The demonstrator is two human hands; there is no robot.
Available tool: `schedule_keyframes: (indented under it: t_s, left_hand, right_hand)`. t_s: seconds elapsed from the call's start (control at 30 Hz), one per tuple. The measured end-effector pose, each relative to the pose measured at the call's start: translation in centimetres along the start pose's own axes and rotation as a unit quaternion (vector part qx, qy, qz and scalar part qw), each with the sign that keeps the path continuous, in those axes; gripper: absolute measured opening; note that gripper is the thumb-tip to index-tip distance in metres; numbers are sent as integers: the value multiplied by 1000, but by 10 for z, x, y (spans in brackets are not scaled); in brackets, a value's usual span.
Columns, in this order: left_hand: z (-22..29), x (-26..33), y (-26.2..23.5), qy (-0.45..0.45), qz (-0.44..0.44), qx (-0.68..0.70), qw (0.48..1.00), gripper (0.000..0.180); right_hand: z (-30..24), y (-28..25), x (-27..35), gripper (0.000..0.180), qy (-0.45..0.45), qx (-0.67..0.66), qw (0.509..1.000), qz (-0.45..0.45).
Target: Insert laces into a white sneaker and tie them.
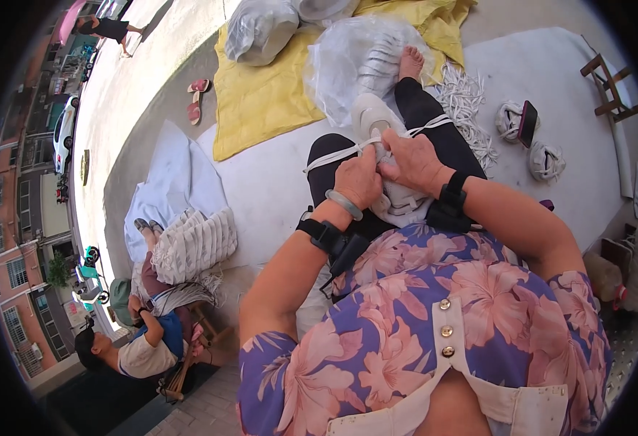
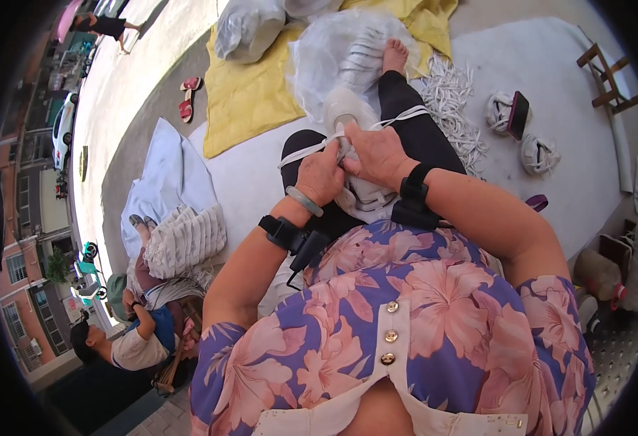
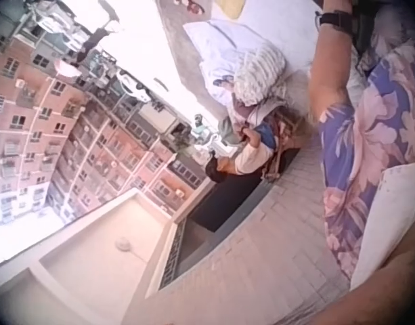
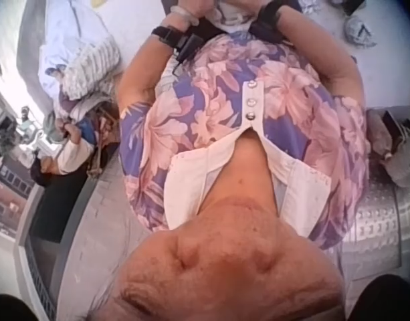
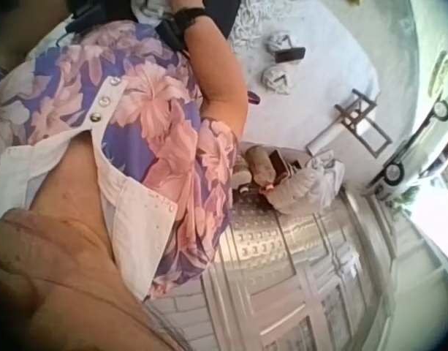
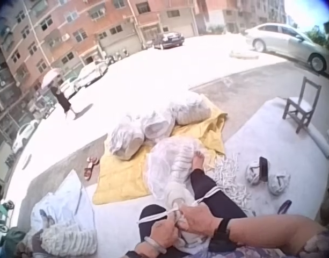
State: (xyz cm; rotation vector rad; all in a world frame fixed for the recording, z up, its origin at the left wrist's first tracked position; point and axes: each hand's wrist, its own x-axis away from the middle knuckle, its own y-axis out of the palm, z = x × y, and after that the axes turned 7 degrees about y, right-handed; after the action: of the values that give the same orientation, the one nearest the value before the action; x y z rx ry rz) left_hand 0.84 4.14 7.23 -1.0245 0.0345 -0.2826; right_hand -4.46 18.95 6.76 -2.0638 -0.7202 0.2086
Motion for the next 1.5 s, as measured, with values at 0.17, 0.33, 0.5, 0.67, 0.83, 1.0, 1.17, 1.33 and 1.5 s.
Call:
schedule_keyframes:
  t_s: [0.17, 0.33, 0.5, 0.67, 0.83, 1.0, 1.17, 1.33, 1.5]
  left_hand:
    - [-1, 0, -3, 0, -6, 11, 1000, 42]
    - [-13, -2, -3, 21, 7, 38, 999, 44]
    - [-19, -4, -1, 47, 21, 52, 997, 42]
    - [-22, -1, 2, 68, 52, 78, 993, 37]
    - [-26, -2, 0, 74, 48, 87, 992, 30]
    - [-24, -2, -1, 77, 53, 105, 990, 25]
    - [-36, -3, 2, 105, 65, 179, 976, 17]
    - [-44, -7, -1, 78, 17, 320, 944, 17]
    - [-49, -8, -7, -6, -34, 386, 922, 19]
  right_hand:
    - [-5, 11, 1, 34, 11, 12, 998, 60]
    - [-6, 13, -5, 31, 1, 51, 997, 61]
    - [-5, 12, -6, 31, 0, 66, 997, 40]
    - [-2, 13, -4, 32, -10, 51, 998, 44]
    - [0, 16, 1, 33, -44, 52, 994, 88]
    - [-5, 10, -4, 15, -189, 137, 958, 168]
    - [-7, 4, -3, 8, -248, 212, 937, 122]
    - [-8, 2, -9, 4, -328, 283, 895, 106]
    - [-21, 4, -14, 4, -338, 396, 854, 3]
